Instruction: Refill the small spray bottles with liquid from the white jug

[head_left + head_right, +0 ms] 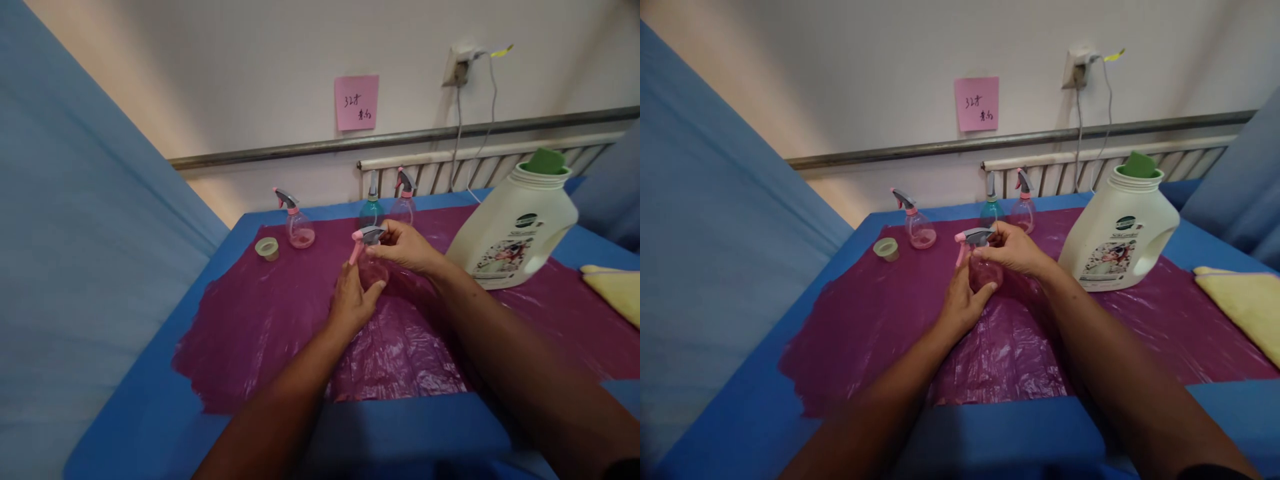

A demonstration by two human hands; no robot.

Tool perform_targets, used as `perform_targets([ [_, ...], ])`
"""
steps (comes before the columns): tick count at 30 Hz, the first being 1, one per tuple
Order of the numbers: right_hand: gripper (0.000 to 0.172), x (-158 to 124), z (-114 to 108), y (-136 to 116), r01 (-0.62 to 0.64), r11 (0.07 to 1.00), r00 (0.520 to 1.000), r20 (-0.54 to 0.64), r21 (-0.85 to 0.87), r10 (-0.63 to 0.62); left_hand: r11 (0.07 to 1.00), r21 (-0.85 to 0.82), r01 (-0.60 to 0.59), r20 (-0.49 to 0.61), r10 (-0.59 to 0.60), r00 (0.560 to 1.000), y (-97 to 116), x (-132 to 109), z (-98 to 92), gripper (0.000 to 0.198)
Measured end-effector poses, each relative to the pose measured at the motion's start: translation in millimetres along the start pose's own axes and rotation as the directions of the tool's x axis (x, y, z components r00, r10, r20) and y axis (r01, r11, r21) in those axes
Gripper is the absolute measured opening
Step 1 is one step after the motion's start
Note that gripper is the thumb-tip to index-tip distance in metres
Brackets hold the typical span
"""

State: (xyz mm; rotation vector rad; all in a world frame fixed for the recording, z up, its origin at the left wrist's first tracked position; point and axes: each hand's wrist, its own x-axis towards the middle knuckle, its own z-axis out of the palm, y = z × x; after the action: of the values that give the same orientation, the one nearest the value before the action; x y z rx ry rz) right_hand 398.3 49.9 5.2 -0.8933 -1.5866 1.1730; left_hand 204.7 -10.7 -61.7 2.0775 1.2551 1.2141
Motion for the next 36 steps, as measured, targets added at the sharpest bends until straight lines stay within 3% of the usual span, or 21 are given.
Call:
perform_targets([
  [13,0.050,2.0,15.9,0.2,-0.036,0.997,0.999,-0.016,0.074,0.038,0.999,0.022,0.044,0.007,-0.044,0.999,4.8,3.4,-2.6,0.077],
  [17,0.055,-0.8,6.4,-9.5,0.026,0.995,0.994,0.102,0.094,-0.035,0.998,0.035,0.044,0.002,-0.044,0.999,1.3,2.6,-1.5,0.079],
  [21,0.039,-4.9,-7.6,-15.6,0.032,0.992,0.980,0.191,0.124,-0.056,0.998,0.041,0.046,0.004,-0.046,0.999,-2.2,0.6,-0.3,0.086],
  [27,0.038,-5.8,-11.0,-8.5,-0.043,0.988,0.987,0.161,0.151,0.019,0.992,0.048,0.116,0.018,-0.117,0.993,-1.0,-0.9,0.3,0.088],
  [36,0.042,-2.3,-11.7,-2.6,-0.057,0.987,0.995,0.088,0.149,0.044,0.984,0.069,0.163,0.047,-0.166,0.985,-0.1,-0.4,0.8,0.090],
])
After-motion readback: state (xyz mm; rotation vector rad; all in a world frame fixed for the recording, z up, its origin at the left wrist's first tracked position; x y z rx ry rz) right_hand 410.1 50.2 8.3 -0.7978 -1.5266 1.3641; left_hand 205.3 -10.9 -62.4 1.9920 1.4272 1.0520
